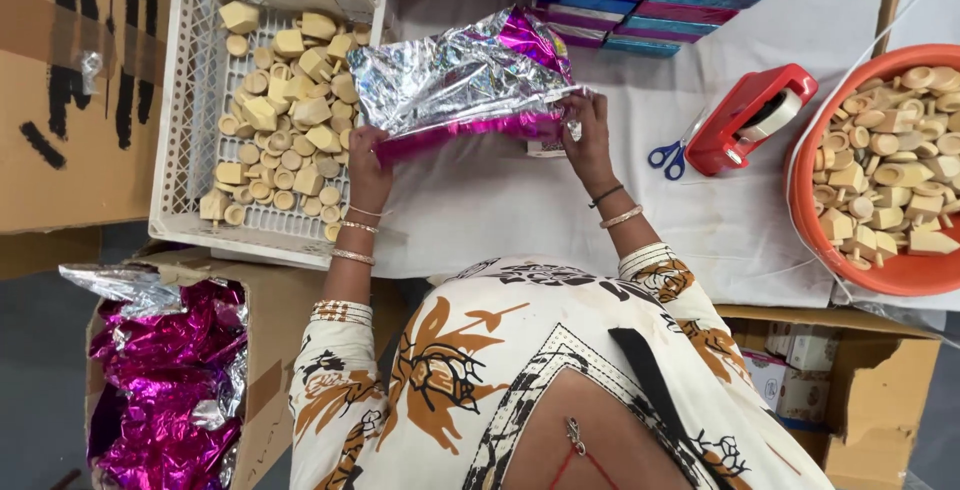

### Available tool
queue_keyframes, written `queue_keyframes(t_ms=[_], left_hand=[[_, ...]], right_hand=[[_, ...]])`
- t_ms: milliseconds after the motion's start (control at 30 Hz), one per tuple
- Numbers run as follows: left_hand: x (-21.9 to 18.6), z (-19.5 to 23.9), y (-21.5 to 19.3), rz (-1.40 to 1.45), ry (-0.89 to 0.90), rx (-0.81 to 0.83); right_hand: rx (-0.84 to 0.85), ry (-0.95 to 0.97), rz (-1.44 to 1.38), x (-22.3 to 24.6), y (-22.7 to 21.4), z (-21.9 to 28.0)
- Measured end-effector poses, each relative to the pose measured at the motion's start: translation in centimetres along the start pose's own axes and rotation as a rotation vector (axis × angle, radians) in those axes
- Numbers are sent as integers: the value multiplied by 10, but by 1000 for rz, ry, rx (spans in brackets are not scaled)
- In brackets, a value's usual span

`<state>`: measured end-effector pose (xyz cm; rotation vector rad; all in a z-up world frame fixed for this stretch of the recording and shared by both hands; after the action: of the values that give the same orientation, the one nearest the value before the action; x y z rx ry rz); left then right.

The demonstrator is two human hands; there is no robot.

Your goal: The person wraps a small white box with shiny pink metallic paper on a table. They smooth the paper around the box, fold the edges, and use scissors to trim the excess material.

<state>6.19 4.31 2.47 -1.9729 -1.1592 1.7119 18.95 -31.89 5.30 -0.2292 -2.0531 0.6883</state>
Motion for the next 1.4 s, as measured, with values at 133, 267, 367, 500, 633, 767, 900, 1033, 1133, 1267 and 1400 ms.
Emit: queue_keyframes(t_ms=[133,267,367,500,633,767,900,1033,1133,1267,1400], left_hand=[[-31,-6,-31,-124,109,-51],[6,1,-24,289,-186,83],[38,8,-2,228,-228,136],[18,-6,-2,-65,-45,127],[-53,-41,-41,-144,121,111],[-94,-34,-80,-42,149,-36],[-132,20,-84,-376,458,-75],[-131,25,-78,-413,441,-44],[-105,19,-69,-279,246,15],[-78,2,-69,114,-68,20],[-47,-6,-58,477,-301,88]], right_hand=[[-15,-109,-118,3,1,-11],[54,72,-312,-41,17,-7],[54,59,-325,-45,13,-24],[101,-8,-135,-46,7,-54],[142,-89,103,24,-29,-84],[-323,-321,213,124,-106,-71],[-316,-281,46,107,-93,-33],[-77,-44,-74,55,-64,-26],[-62,-63,11,54,-59,-14],[-129,142,-344,26,-49,6],[-150,246,-484,9,-38,26]])
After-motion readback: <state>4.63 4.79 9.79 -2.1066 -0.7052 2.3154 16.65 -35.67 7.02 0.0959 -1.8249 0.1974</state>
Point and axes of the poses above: each hand's wrist, its own z-axis away from the middle knuckle, its own y-axis out of the palm, x = y × z, the point moved 9 cm from there along -z, towards the middle knuckle, and after that the axes turned 10 degrees about -y, right-handed, at the moved point
